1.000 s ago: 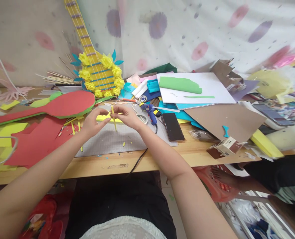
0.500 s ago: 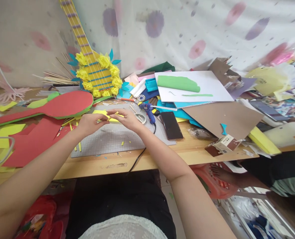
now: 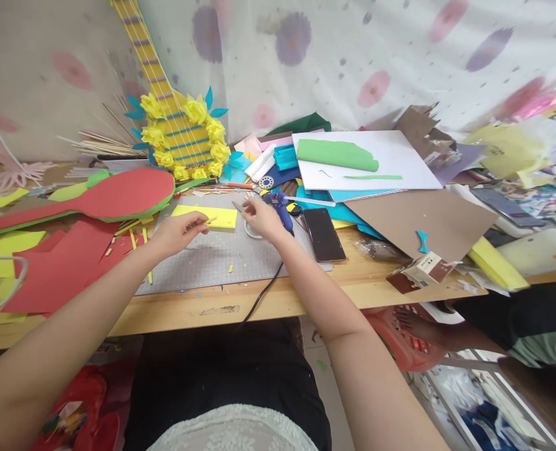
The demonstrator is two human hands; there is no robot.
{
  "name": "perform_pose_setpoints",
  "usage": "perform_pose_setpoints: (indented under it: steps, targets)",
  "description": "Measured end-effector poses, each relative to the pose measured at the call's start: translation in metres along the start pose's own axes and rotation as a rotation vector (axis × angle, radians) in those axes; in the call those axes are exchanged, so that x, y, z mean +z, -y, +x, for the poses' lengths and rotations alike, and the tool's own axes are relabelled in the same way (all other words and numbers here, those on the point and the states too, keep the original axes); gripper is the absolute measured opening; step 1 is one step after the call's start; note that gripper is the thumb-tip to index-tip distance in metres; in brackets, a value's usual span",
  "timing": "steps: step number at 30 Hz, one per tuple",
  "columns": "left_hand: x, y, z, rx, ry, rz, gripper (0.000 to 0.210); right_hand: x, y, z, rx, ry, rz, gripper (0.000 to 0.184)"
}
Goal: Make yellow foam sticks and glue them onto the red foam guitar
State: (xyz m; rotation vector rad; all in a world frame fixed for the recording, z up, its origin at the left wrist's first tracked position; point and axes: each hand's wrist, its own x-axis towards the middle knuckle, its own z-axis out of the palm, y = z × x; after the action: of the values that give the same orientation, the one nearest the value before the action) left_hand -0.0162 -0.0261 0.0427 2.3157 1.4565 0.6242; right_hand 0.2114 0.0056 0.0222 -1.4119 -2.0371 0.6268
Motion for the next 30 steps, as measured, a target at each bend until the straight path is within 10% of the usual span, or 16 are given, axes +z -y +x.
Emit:
perform_pose_setpoints:
  steps: [9,19,30]
  targets:
    - [-0.006,0.004,0.002,-0.08,0.09,0.006,0.021,0.019,-0.013,-0.001,0.185,0.026,-0.614,0.032]
    - [0.008,0.011,0.001,-0.038,-0.045,-0.27,0.031,0.018,-0.023,-0.012,0.022,-0.156,0.135,0.031]
    - [0.01,0.009,-0.003,0.053,-0.065,-0.215,0.029,0.027,0.01,-0.025,-0.128,0.056,0.098,0.05]
